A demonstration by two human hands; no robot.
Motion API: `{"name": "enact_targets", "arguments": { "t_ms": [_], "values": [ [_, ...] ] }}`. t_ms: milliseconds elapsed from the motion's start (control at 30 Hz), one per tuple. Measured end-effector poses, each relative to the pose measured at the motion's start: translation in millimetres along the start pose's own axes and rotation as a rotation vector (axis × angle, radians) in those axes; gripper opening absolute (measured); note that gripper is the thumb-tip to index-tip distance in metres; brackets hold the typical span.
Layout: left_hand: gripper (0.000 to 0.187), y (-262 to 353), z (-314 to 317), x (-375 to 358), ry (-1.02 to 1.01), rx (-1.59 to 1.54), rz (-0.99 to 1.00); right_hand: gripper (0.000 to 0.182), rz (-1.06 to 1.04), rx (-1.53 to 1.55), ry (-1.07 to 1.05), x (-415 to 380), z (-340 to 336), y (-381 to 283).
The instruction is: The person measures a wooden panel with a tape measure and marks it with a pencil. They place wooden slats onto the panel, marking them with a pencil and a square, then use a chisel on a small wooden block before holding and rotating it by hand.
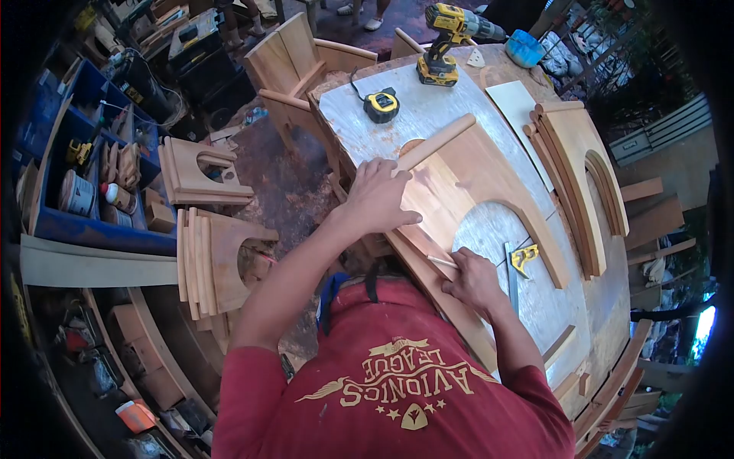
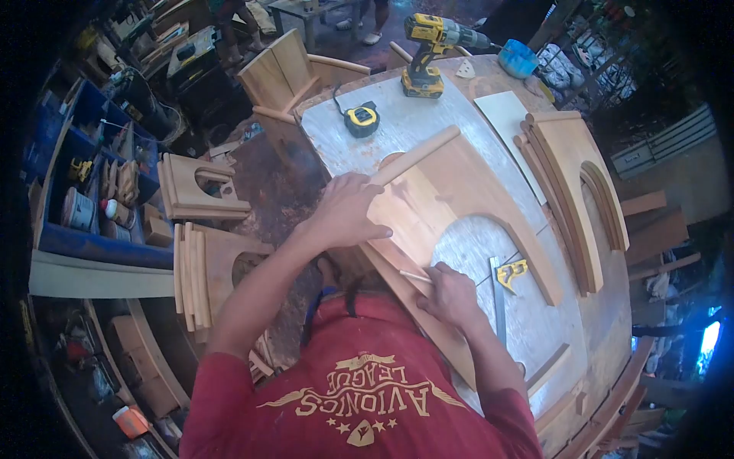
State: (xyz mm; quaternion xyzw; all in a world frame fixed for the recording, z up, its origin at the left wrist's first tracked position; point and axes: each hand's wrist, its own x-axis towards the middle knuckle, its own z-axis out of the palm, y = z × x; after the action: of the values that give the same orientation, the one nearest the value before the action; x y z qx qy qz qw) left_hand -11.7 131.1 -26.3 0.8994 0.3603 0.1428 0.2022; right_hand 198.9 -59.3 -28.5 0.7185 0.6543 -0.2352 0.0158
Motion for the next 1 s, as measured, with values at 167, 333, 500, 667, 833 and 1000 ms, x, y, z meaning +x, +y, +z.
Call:
{"name": "enact_targets", "arguments": {
  "t_ms": [167, 333, 500, 667, 833, 1000],
  "values": [
    [0.044, -39.1, 8.2, 21.4, -0.101, -0.484, -0.166, 0.047, 0.026, 0.035, 0.021, -1.9, 0.2, -0.7],
    [0.027, -74.5, 35.9, -41.8, 0.176, -0.559, -0.274, 0.047, 0.045, 0.058, 0.017, -2.0, 0.7, 1.9],
    [0.024, -62.2, 66.7, -71.3, 0.331, -0.491, -0.207, 0.05, 0.026, 0.091, 0.021, -1.2, 3.1, 3.5],
    [0.02, -60.6, 79.8, -68.0, 0.454, -0.521, -0.266, 0.052, 0.012, 0.071, 0.026, 1.3, 5.6, 6.3],
    [0.017, -56.3, 92.8, -69.7, 0.49, -0.706, -0.407, 0.052, -0.011, 0.092, 0.056, 1.2, 8.8, 7.2],
    [0.018, -60.0, 95.0, -69.9, 0.472, -0.796, -0.438, 0.053, -0.057, 0.123, 0.101, 2.2, 12.0, 10.5]
  ]
}}
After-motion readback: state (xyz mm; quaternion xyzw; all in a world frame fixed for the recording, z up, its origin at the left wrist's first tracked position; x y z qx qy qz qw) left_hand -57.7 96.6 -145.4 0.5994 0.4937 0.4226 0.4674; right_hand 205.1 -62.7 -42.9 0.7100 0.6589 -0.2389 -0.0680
